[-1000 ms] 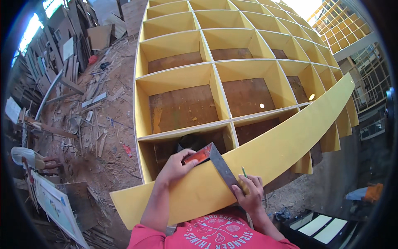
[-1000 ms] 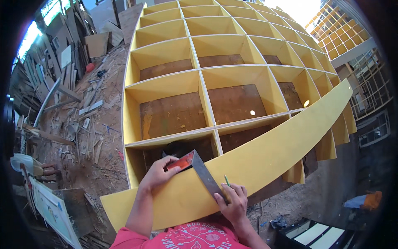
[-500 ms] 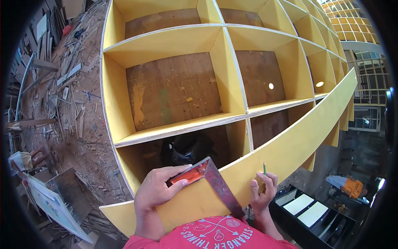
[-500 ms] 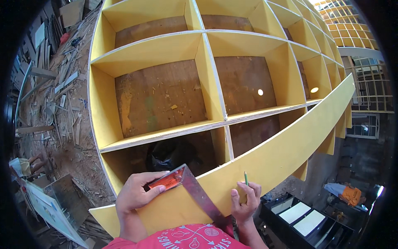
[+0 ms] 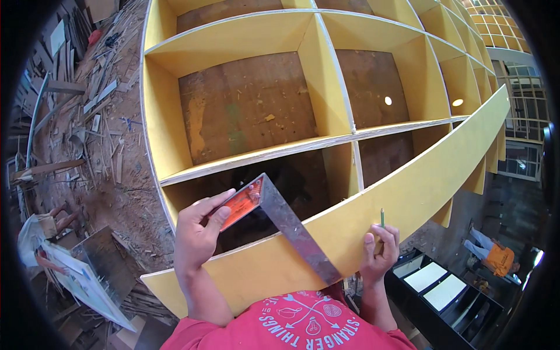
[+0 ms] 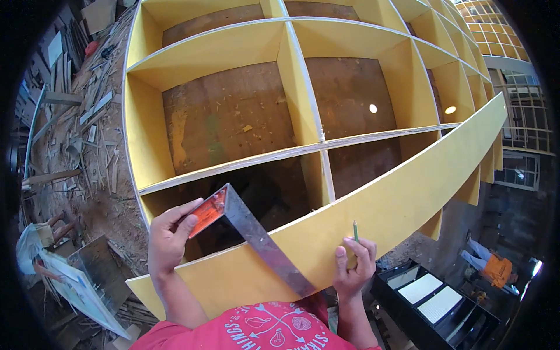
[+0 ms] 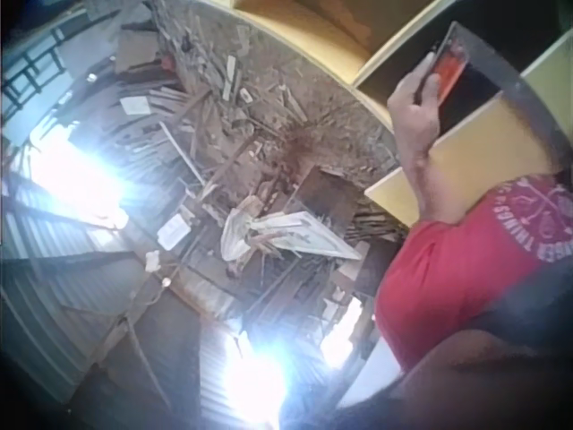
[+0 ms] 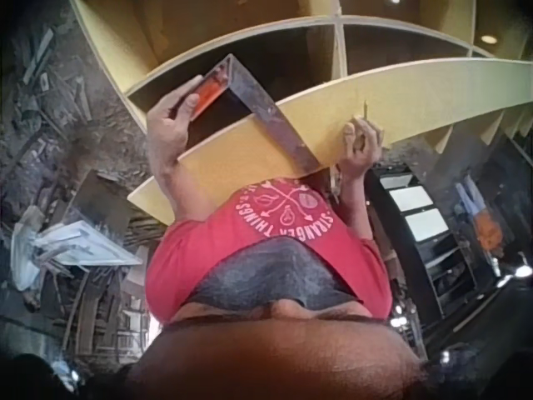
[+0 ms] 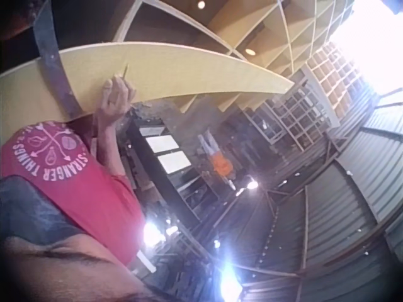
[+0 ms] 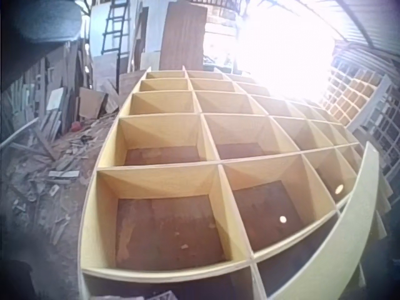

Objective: The person measures and marks a wooden board using a square ruler and a pencil, cuts the board with a circular saw, and then measures and marks the board again with the square ruler and pencil.

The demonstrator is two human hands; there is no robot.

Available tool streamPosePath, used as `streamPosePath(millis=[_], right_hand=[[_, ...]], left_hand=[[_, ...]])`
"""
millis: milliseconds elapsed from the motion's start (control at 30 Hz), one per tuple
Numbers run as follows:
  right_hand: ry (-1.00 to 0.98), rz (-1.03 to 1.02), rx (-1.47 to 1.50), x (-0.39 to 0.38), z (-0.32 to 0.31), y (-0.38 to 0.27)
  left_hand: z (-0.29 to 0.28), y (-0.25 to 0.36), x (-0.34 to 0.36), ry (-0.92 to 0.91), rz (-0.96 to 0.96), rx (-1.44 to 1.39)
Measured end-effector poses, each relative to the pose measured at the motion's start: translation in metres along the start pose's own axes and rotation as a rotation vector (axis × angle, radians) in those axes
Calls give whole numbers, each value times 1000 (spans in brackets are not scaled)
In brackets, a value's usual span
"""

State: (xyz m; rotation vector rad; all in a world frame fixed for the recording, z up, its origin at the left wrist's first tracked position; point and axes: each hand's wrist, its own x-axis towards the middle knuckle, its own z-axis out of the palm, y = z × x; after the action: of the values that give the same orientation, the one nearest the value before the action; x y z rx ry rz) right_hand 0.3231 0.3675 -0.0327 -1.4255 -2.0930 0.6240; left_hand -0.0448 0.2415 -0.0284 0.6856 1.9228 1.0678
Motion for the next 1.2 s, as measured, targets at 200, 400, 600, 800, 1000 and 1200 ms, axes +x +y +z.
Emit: streamPosePath(millis=[200, 400, 600, 800, 1000, 1200], right_hand=[[7, 6, 30, -4, 5, 4], [31, 5, 21, -6, 5, 2], [57, -40, -36, -9, 9, 4], [49, -58, -84, -8, 12, -2], [64, -2, -98, -9, 14, -6], [61, -28, -148, -8, 14, -2]], left_hand=[[-9, 4, -6, -546, -120, -69], [-23, -13, -18, -152, 11, -98], [-42, -29, -45, -187, -33, 60], [-37, -34, -47, -152, 252, 260], [-30, -46, -35, 430, 272, -100], [-34, -37, -36, 161, 143, -97]])
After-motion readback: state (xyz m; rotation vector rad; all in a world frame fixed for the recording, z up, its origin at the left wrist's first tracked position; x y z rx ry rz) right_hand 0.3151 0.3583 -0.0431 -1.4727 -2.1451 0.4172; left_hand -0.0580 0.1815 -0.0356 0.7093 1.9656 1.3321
